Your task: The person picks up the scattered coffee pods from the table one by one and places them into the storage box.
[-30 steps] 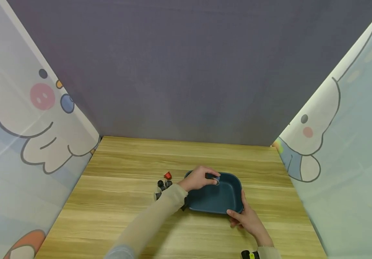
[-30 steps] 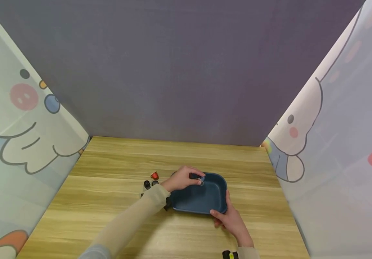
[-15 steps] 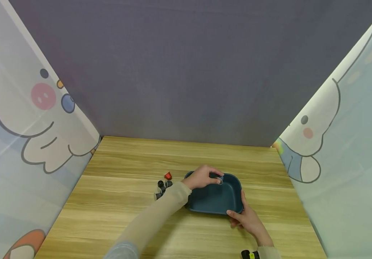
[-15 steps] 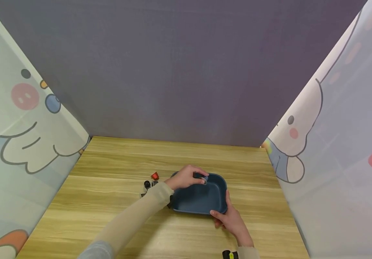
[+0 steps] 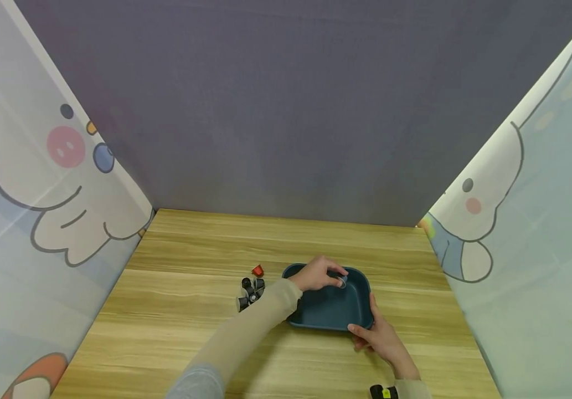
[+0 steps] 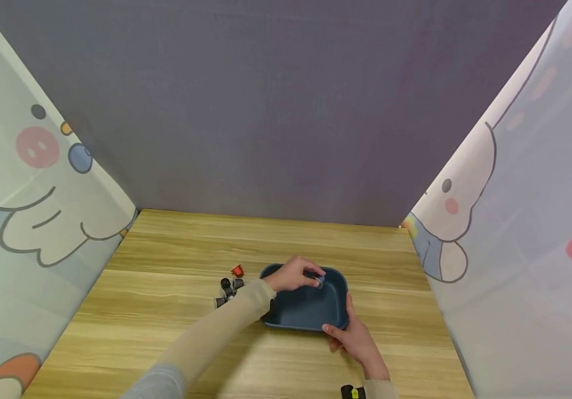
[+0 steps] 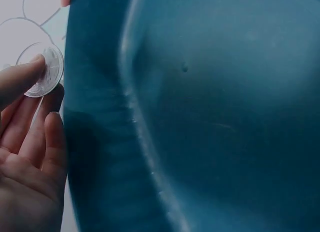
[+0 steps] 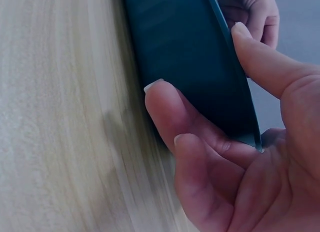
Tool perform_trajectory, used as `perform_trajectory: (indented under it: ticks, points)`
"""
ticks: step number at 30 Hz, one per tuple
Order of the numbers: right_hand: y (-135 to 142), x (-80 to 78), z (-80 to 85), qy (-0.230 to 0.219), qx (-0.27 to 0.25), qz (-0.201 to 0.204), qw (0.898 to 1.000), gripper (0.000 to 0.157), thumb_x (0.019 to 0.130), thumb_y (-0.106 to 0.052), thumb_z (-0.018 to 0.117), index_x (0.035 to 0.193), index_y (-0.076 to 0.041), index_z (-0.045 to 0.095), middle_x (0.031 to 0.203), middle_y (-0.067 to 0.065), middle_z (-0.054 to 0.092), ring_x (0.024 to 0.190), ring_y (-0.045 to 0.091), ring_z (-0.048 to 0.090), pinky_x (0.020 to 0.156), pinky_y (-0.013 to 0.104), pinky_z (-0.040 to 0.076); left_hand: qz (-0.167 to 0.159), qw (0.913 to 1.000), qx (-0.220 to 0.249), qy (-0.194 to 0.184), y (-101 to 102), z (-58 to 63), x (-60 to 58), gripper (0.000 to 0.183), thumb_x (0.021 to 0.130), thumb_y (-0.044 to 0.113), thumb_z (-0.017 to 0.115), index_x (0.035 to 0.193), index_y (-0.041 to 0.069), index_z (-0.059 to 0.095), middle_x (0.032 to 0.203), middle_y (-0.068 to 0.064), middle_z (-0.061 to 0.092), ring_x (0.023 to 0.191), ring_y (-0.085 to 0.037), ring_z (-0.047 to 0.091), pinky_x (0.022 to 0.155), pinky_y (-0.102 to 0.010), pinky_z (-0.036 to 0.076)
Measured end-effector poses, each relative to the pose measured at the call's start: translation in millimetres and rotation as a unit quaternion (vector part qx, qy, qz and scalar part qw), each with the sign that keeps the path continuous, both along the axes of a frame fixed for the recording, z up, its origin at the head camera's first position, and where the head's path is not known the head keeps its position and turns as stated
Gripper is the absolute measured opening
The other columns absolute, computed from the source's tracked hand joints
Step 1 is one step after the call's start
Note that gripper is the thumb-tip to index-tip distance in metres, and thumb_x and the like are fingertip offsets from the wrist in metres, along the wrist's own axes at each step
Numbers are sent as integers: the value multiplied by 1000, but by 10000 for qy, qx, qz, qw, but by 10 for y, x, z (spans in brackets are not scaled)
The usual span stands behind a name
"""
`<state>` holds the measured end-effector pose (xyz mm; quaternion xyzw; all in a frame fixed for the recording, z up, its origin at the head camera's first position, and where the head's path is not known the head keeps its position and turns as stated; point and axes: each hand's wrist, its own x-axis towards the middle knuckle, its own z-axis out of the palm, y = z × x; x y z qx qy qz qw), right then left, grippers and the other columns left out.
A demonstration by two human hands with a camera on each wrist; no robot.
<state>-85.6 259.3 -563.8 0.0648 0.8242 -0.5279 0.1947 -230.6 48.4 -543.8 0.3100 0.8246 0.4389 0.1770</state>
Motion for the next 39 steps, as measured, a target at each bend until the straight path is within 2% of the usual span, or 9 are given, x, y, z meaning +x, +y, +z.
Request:
perform_trajectory:
  ticks: [5, 13, 21, 30, 39]
  points:
    - [8, -8, -12, -39, 38, 45, 10000, 110, 94, -33, 72, 158, -20, -17, 74, 12, 71, 66, 28, 71, 55, 37, 49, 91, 9987, 70, -505, 31, -90, -12, 28, 88, 19, 78, 116, 17, 76, 115, 11, 69, 105, -3, 63, 83, -21, 52]
    - [-25, -10, 20, -35, 141, -16, 9999, 110, 93, -34, 73, 159, -21, -15, 74, 12, 71, 67, 28, 71, 56, 37, 51, 44, 9950, 226, -972, 35, -229, -10, 27, 85, 13, 81, 111, 13, 76, 106, 11, 71, 97, -3, 65, 79, -22, 54]
    - [-28, 3, 32, -101, 50, -112, 9999, 110, 93, -33, 72, 159, -23, -15, 75, 15, 72, 68, 30, 71, 57, 38, 50, 126, 9931, 361, -1110, 104, -359, -14, 27, 83, 8, 82, 110, 9, 76, 103, 8, 71, 95, -4, 66, 78, -21, 54]
    - [-22, -7, 38, -63, -12, -33, 10000, 109, 94, -32, 71, 159, -21, -16, 74, 15, 71, 68, 30, 71, 57, 38, 51, 87, 9926, 173, -1203, 179, -450, 6, 28, 80, 7, 84, 106, 14, 76, 99, 11, 71, 92, -3, 66, 77, -20, 54]
    - [-16, -11, 43, -50, 25, -46, 10000, 111, 92, -32, 74, 159, -20, -14, 73, 15, 71, 67, 30, 71, 57, 39, 52, -149, 9887, 483, -1413, 178, -516, 10, 33, 79, -2, 82, 111, 8, 75, 104, 5, 73, 94, -6, 68, 78, -21, 55]
